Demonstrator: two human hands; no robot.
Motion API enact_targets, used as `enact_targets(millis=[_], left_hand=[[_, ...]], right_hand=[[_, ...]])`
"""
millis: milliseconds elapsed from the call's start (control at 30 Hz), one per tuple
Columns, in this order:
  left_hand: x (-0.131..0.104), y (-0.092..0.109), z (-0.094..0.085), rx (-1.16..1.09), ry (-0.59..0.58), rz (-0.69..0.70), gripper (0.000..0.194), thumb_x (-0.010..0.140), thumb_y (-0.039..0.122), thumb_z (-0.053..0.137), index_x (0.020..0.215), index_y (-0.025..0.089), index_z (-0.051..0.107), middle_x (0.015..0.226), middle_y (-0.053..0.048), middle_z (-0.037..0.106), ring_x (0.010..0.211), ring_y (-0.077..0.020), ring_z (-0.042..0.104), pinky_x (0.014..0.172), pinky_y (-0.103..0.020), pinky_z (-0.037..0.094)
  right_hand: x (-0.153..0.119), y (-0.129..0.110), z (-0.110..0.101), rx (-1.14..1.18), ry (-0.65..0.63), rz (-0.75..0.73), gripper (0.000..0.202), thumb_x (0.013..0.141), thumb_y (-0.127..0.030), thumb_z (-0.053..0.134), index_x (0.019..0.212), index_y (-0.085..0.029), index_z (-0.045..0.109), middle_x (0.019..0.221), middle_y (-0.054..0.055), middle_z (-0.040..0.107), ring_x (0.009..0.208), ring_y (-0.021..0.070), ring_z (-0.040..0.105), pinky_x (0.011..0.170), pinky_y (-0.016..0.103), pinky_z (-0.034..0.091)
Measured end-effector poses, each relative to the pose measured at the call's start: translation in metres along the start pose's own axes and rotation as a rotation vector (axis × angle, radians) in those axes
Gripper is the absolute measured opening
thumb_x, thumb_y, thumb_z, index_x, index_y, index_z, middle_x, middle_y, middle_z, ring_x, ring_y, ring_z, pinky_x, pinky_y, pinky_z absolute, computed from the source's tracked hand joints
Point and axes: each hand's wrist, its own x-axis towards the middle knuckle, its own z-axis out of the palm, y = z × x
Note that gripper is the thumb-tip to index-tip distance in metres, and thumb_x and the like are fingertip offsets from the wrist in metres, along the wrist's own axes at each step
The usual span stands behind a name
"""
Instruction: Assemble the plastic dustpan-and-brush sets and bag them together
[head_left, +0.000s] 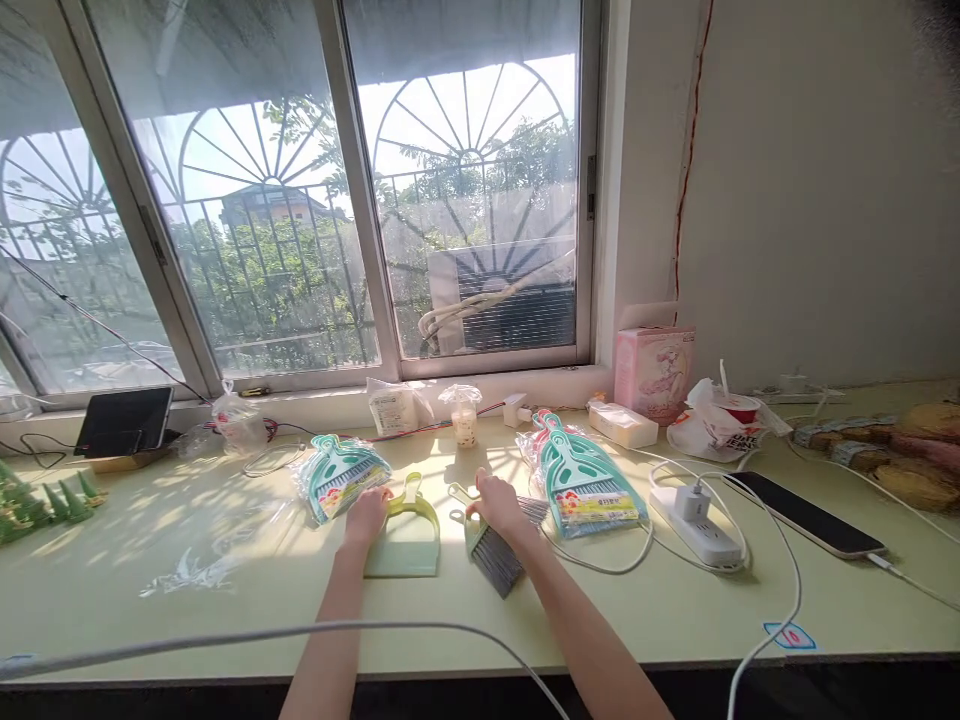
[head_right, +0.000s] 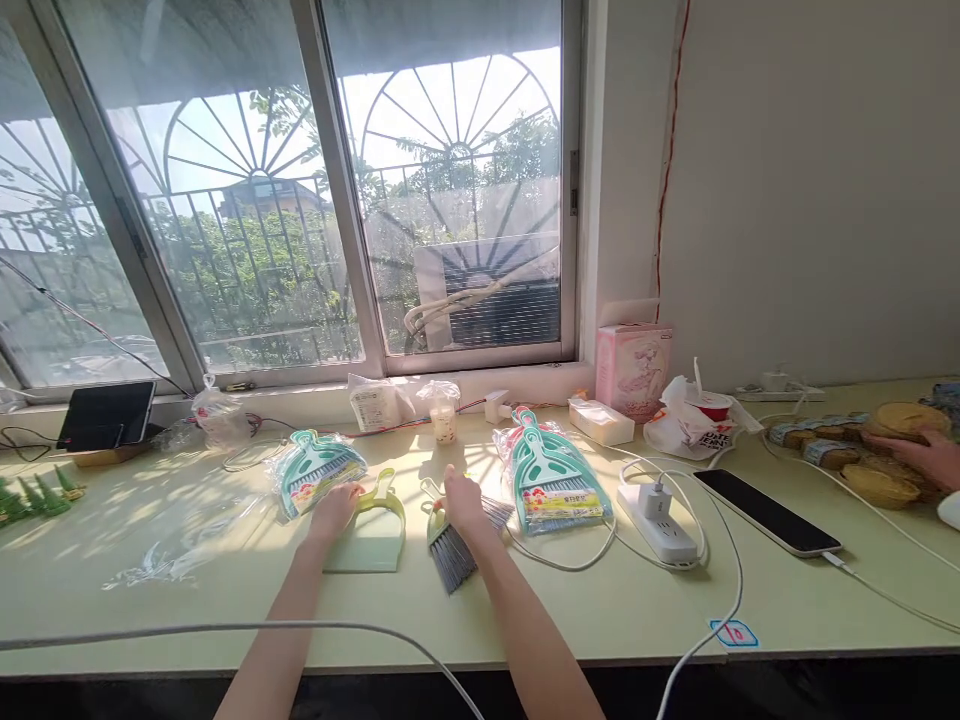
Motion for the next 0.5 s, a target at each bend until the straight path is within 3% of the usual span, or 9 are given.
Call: enact_targets(millis=[67, 233, 300, 400, 500], left_hand=[[-0.001, 0.003, 0.0, 0.044, 0.001, 0.01, 0.037, 0.098, 0.023, 0.034, 0.105, 0.018, 0.07, 0.115, -0.016, 0.069, 0.116, -0.0312, 0.061, 0.094, -0.042, 0.046], [-0.001, 0.007, 0.005, 0.036, 0.009, 0.067, 0.029, 0.097, 0.039, 0.047, 0.102, 0.023, 0.071, 0.117, -0.012, 0.07, 0.118, -0.0298, 0.06, 0.099, -0.042, 0.043], [-0.001, 0.005, 0.009, 0.012, 0.007, 0.071, 0.024, 0.093, 0.037, 0.055, 0.104, 0.022, 0.071, 0.117, -0.011, 0.069, 0.117, -0.0292, 0.06, 0.099, -0.041, 0.044], [0.001, 0.0, 0.014, -0.085, 0.015, 0.029, 0.019, 0.087, 0.03, 0.063, 0.1, 0.019, 0.071, 0.115, -0.012, 0.069, 0.115, -0.0306, 0.061, 0.099, -0.042, 0.045], [0.005, -0.003, 0.013, -0.338, 0.058, -0.063, 0.01, 0.079, 0.025, 0.069, 0.087, 0.018, 0.07, 0.107, -0.012, 0.071, 0.114, -0.0326, 0.061, 0.101, -0.045, 0.044]], right_hand=[[0.0, 0.0, 0.005, -0.033, -0.017, 0.01, 0.04, 0.086, -0.026, 0.072, 0.122, -0.016, 0.059, 0.102, 0.012, 0.075, 0.099, 0.0245, 0.071, 0.072, 0.027, 0.043], [0.005, 0.019, -0.003, -0.058, 0.018, 0.074, 0.02, 0.095, -0.022, 0.06, 0.113, -0.021, 0.068, 0.101, 0.007, 0.075, 0.096, 0.02, 0.07, 0.074, 0.027, 0.043], [0.007, 0.027, -0.002, -0.061, 0.063, 0.041, 0.023, 0.093, -0.019, 0.06, 0.114, -0.023, 0.069, 0.109, 0.008, 0.074, 0.104, 0.02, 0.067, 0.076, 0.026, 0.042], [0.008, 0.034, 0.01, -0.098, 0.019, -0.041, 0.023, 0.087, -0.021, 0.07, 0.11, -0.024, 0.073, 0.122, 0.009, 0.069, 0.117, 0.0229, 0.06, 0.084, 0.027, 0.042], [0.01, 0.035, 0.022, -0.133, -0.008, -0.067, 0.012, 0.089, -0.023, 0.068, 0.098, -0.02, 0.075, 0.115, 0.01, 0.071, 0.112, 0.0246, 0.061, 0.092, 0.032, 0.041]])
